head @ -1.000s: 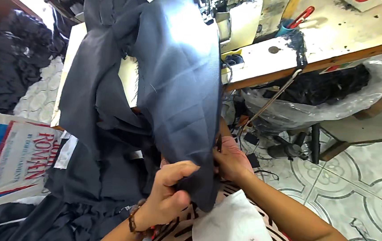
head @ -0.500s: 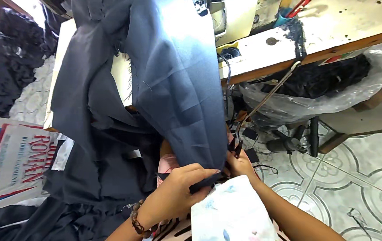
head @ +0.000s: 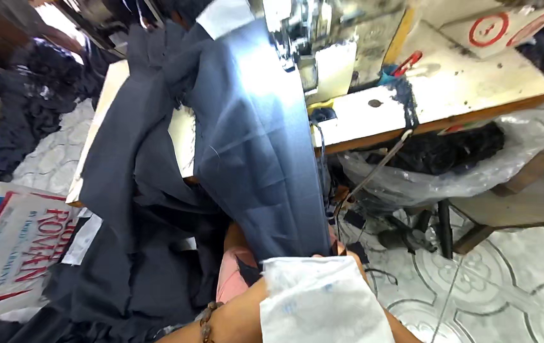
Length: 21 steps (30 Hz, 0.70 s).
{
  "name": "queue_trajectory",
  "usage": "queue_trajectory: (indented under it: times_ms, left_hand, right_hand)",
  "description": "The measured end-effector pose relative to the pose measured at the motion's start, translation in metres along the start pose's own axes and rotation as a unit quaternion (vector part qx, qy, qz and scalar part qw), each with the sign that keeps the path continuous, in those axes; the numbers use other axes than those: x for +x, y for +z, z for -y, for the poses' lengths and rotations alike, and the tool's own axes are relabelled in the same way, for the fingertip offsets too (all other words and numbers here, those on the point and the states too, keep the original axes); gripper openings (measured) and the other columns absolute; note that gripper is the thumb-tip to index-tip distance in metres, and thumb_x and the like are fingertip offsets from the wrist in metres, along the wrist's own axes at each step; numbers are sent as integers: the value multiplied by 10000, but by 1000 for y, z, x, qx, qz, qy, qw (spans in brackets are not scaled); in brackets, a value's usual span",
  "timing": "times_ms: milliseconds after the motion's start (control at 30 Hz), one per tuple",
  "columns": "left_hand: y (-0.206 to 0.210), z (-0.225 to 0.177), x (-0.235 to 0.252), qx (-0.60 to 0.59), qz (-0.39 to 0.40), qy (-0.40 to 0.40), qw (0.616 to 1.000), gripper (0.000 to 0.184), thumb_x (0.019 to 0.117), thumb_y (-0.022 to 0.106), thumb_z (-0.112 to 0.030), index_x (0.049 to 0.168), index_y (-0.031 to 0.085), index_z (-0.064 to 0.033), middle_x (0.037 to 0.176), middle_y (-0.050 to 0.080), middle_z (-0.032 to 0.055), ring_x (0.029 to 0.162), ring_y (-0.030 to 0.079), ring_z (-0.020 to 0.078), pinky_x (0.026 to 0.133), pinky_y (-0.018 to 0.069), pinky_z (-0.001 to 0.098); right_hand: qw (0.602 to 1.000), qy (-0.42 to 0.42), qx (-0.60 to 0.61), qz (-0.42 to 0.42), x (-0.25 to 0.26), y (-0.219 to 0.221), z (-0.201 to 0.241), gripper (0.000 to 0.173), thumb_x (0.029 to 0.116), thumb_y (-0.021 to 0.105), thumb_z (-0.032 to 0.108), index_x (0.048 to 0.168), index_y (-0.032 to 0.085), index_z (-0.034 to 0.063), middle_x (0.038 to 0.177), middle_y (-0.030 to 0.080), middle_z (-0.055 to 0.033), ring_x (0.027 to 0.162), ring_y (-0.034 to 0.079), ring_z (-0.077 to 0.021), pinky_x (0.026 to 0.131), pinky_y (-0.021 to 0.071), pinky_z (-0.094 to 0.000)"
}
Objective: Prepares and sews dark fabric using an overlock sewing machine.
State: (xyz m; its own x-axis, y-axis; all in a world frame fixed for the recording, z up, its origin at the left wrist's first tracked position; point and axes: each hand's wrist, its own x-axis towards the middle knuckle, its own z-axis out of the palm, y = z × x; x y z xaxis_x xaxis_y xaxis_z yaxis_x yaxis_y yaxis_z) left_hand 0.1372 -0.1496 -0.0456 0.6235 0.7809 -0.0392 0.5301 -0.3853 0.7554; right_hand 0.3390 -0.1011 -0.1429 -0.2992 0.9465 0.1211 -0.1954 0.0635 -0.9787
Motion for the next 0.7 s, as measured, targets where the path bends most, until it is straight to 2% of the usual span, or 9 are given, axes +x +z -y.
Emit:
queue_trajectory:
  times_ms: [33, 133, 200, 267, 333, 367, 433, 533, 700]
  left_hand:
    - [-14, -1, 5, -12, 42, 0, 999, 225, 928, 674, -63, 1109, 707, 66, 1063, 733, 219, 1038, 713, 307, 946, 556, 425]
    - [-72, 7, 42, 18, 106, -17, 994, 156, 881, 728, -59, 1025, 733, 0, 922, 729, 152, 849, 714, 267, 748, 583, 473]
    - [-119, 16, 76, 157, 23, -33, 987, 265, 984, 650, -145, 1228, 716, -67, 1121, 730, 121, 1025, 710, 259, 891, 580, 495]
    - [-158, 36, 111, 309, -119, -46, 943, 374, 1042, 566, -274, 1364, 648, -102, 1340, 662, 106, 1235, 636, 274, 1029, 517, 497]
    - [-192, 53, 137, 387, -180, -88, 900, 478, 1058, 506, -406, 1447, 598, -144, 1444, 589, 167, 1311, 556, 397, 1055, 431, 590]
    - [-206, 56, 146, 384, -158, -146, 898, 545, 1064, 461, -500, 1522, 522, -212, 1536, 502, 185, 1391, 470, 450, 1099, 346, 649]
    - [-233, 61, 166, 380, -92, -234, 890, 704, 988, 393, -718, 1589, 391, -350, 1620, 389, 176, 1461, 387, 448, 1129, 301, 679]
    - [-256, 60, 189, 380, -51, -286, 878, 815, 904, 489, -790, 1595, 365, -375, 1606, 404, 185, 1421, 436, 440, 1079, 336, 695]
    - [-291, 65, 223, 366, -6, -363, 857, 1034, 785, 599, -848, 1634, 250, -371, 1663, 309, 151, 1438, 426, 415, 1067, 367, 692]
  right_hand:
    - [1000, 11, -2, 0, 1, -2, 1, 96, 979, 616, 139, 940, 678, 77, 744, 676, 112, 672, 639, 59, 633, 567, -163]
    - [997, 77, -7, -11, -1, -9, 18, 87, 967, 629, 146, 882, 648, 151, 707, 629, 178, 639, 590, 101, 619, 522, -128]
    - [995, 97, 13, -18, 0, -11, 28, 108, 945, 618, 88, 890, 621, 181, 699, 628, 208, 611, 577, 114, 595, 508, -114]
    - [994, 106, 37, -17, 5, -12, 34, 153, 937, 594, 31, 915, 626, 179, 727, 659, 208, 627, 594, 114, 603, 510, -113]
    - [987, 144, 60, -34, 19, -8, 57, 138, 933, 559, -33, 918, 618, 91, 741, 669, 144, 649, 619, 78, 624, 528, -139]
    - [982, 170, 65, -46, 28, -5, 70, 136, 935, 543, -48, 913, 601, 74, 733, 661, 129, 645, 621, 71, 629, 532, -143]
    - [979, 180, 82, -54, 48, -2, 77, 171, 922, 514, -35, 857, 556, 117, 644, 606, 142, 533, 529, 78, 528, 451, -130]
    - [983, 136, 119, -30, 68, -8, 25, 198, 959, 591, 78, 845, 622, 237, 618, 621, 167, 478, 505, 77, 477, 438, -129]
    - [990, 92, 108, -21, 122, -8, 3, 188, 924, 623, 114, 788, 615, 243, 564, 574, 149, 425, 471, 56, 417, 410, -131]
